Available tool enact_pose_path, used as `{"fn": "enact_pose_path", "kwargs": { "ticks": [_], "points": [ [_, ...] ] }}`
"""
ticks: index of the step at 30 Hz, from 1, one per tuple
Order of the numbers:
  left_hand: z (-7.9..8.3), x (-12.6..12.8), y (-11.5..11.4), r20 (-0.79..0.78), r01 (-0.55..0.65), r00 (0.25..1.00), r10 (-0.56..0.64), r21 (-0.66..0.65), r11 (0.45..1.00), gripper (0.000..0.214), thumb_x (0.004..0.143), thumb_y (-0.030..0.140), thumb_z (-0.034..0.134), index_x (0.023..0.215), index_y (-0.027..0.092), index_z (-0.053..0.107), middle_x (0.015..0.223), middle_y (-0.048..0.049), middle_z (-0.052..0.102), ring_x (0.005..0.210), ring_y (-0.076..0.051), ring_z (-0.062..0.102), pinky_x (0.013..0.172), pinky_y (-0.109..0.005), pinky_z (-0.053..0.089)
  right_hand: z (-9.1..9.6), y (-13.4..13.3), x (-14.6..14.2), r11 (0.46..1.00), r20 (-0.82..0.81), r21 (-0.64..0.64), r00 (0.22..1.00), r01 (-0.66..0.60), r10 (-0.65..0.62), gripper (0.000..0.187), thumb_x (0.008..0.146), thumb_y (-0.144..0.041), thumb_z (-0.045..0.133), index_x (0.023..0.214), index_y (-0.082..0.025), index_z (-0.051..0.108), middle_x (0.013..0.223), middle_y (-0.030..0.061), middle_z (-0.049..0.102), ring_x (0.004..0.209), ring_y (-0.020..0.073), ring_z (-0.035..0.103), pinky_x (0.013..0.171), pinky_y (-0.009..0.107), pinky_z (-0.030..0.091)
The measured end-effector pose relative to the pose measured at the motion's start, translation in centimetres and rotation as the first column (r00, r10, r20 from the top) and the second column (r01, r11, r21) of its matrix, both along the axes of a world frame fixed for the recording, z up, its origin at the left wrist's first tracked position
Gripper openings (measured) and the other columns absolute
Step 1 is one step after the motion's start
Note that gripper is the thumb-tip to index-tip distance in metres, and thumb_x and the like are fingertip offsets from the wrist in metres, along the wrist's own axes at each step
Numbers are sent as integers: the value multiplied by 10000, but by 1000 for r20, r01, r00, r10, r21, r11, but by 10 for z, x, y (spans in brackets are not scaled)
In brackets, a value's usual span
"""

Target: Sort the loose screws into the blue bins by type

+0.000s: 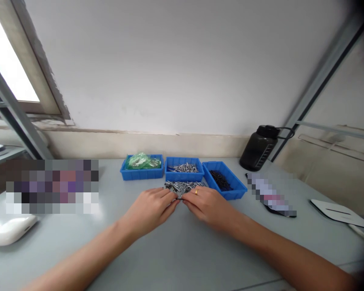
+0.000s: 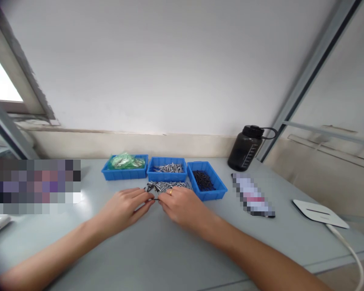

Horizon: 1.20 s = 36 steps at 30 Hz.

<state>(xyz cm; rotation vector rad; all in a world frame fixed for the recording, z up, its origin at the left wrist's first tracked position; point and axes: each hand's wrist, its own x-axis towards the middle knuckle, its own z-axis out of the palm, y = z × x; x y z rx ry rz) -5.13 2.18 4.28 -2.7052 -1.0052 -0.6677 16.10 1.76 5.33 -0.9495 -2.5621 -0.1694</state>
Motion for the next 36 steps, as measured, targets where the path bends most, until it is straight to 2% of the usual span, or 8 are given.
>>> {"fn": "enact_pose_path", "kwargs": {
  "ticks": [29, 36],
  "points": [
    [1, 0, -1, -15, 0, 1000, 0, 0, 1000, 282, 960, 301, 360, 856, 182, 593, 670, -5, 590, 608, -160, 562, 545, -273, 404, -1, 1, 0, 1000, 23, -16, 1000, 2, -2, 193, 929, -214, 447, 917, -172, 634, 747, 24, 623, 731, 172, 584, 677, 287, 440],
    [1, 1, 0, 11, 28, 1000, -29, 18, 999, 273, 961, 295, 367, 897, 174, 602, 684, -14, 597, 620, -157, 567, 558, -273, 429, -2, 1, -1, 1000, 35, -22, 999, 15, -15, 198, 933, -234, 445, 893, -176, 630, 741, 22, 618, 728, 169, 581, 679, 286, 439]
  ]
}}
